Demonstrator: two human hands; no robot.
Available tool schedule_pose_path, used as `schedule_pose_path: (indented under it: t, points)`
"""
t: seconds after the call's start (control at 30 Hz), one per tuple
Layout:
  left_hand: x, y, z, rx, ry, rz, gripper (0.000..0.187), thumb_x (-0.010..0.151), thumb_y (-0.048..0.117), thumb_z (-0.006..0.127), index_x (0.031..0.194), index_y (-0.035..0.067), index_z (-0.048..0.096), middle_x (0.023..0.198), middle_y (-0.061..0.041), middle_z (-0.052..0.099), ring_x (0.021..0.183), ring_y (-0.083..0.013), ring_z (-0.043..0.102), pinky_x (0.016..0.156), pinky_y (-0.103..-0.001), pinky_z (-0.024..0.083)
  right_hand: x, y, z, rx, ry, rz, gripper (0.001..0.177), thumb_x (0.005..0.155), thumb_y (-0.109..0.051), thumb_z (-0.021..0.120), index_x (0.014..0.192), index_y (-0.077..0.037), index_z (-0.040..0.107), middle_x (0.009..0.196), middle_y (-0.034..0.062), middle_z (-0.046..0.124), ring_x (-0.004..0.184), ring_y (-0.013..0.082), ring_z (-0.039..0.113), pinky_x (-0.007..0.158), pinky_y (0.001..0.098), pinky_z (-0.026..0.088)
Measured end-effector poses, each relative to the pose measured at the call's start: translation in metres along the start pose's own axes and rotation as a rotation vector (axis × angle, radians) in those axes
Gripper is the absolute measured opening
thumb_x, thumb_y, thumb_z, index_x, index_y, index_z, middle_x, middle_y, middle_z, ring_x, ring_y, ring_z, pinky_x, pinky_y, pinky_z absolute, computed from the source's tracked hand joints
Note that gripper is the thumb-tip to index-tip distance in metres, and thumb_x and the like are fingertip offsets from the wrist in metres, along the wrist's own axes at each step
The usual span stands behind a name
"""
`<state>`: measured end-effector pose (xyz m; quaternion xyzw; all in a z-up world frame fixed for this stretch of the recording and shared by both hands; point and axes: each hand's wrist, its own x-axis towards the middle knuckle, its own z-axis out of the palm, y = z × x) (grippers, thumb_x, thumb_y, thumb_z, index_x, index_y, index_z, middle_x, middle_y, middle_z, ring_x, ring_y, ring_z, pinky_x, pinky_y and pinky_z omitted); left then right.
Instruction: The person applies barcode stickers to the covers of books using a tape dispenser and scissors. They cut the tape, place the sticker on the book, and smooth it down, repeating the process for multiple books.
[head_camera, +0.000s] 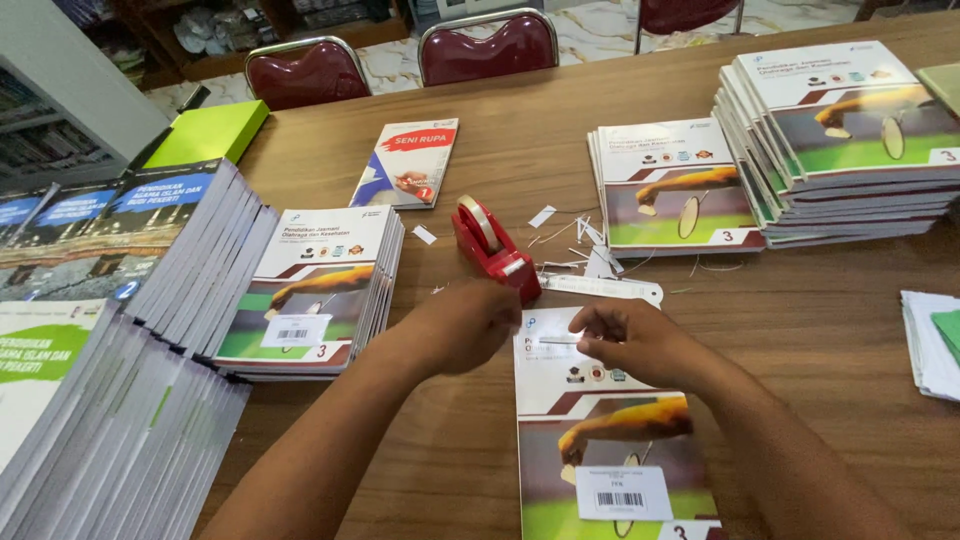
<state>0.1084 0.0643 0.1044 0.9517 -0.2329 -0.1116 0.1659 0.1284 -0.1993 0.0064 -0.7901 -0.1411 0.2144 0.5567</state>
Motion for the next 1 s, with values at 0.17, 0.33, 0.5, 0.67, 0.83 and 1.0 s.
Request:
schedule_pose_path:
  t: [0.17, 0.33, 0.5, 0.67, 0.83, 1.0]
  points:
    - [-0.055, 0.030, 0.028, -0.238, 0.038, 0.023, 0.014, 0.090, 0.016, 0.067, 0.102, 0.013, 0.074, 0.085, -0.014, 0.074, 0.086, -0.0360, 0.075, 0.073, -0.049, 0.059, -0.072, -0.024, -0.003, -0.154, 0.004, 0.033, 0.011, 0.084, -0.009, 0.077, 0.092, -0.003, 0.081, 0.067, 0.0114, 0.070, 0.063, 0.0193, 0.065, 0.057, 0.0323, 0.054]
    - [-0.094, 0.059, 0.083, -0.466, 0.181, 0.203, 0.012, 0.087, 0.010, 0.070, 0.098, 0.007, 0.073, 0.089, -0.007, 0.076, 0.072, -0.0208, 0.072, 0.063, -0.032, 0.058, -0.136, 0.000, 0.002, -0.329, 0.027, -0.111, 0.006, 0.083, -0.019, 0.080, 0.082, -0.015, 0.076, 0.071, -0.0025, 0.073, 0.059, 0.0121, 0.061, 0.053, 0.0286, 0.053]
    - [-0.102, 0.077, 0.114, -0.495, 0.252, 0.232, 0.008, 0.088, 0.008, 0.069, 0.095, 0.011, 0.067, 0.094, -0.004, 0.068, 0.083, -0.0230, 0.065, 0.075, -0.034, 0.054, -0.163, 0.024, -0.006, -0.115, -0.095, 0.207, 0.011, 0.087, -0.011, 0.077, 0.089, -0.009, 0.087, 0.076, 0.0011, 0.084, 0.061, 0.0112, 0.065, 0.056, 0.0271, 0.053]
    - [-0.094, 0.070, 0.133, -0.732, 0.142, 0.087, 0.004, 0.091, 0.009, 0.069, 0.095, 0.008, 0.072, 0.096, -0.003, 0.064, 0.080, -0.0170, 0.060, 0.071, -0.029, 0.051, -0.160, 0.050, -0.004, -0.007, -0.155, 0.224, 0.013, 0.088, -0.012, 0.076, 0.091, -0.008, 0.088, 0.076, 0.0012, 0.083, 0.059, 0.0106, 0.069, 0.053, 0.0254, 0.052]
    - [-0.088, 0.063, 0.136, -0.818, -0.180, -0.175, 0.009, 0.093, 0.014, 0.073, 0.097, 0.009, 0.079, 0.085, 0.001, 0.066, 0.068, -0.0084, 0.054, 0.060, -0.024, 0.045, -0.158, 0.065, -0.005, -0.128, -0.194, 0.179, 0.019, 0.089, -0.021, 0.070, 0.095, -0.016, 0.088, 0.082, -0.0059, 0.085, 0.064, 0.0069, 0.068, 0.057, 0.0231, 0.054]
    - [-0.091, 0.058, 0.149, -0.828, -0.114, -0.276, 0.025, 0.087, 0.016, 0.076, 0.109, 0.009, 0.083, 0.085, 0.002, 0.074, 0.064, -0.0081, 0.055, 0.056, -0.023, 0.048, -0.163, 0.080, 0.004, 0.068, -0.124, 0.263, 0.024, 0.083, -0.007, 0.079, 0.106, -0.005, 0.087, 0.079, 0.0032, 0.087, 0.056, 0.0084, 0.063, 0.047, 0.0222, 0.049]
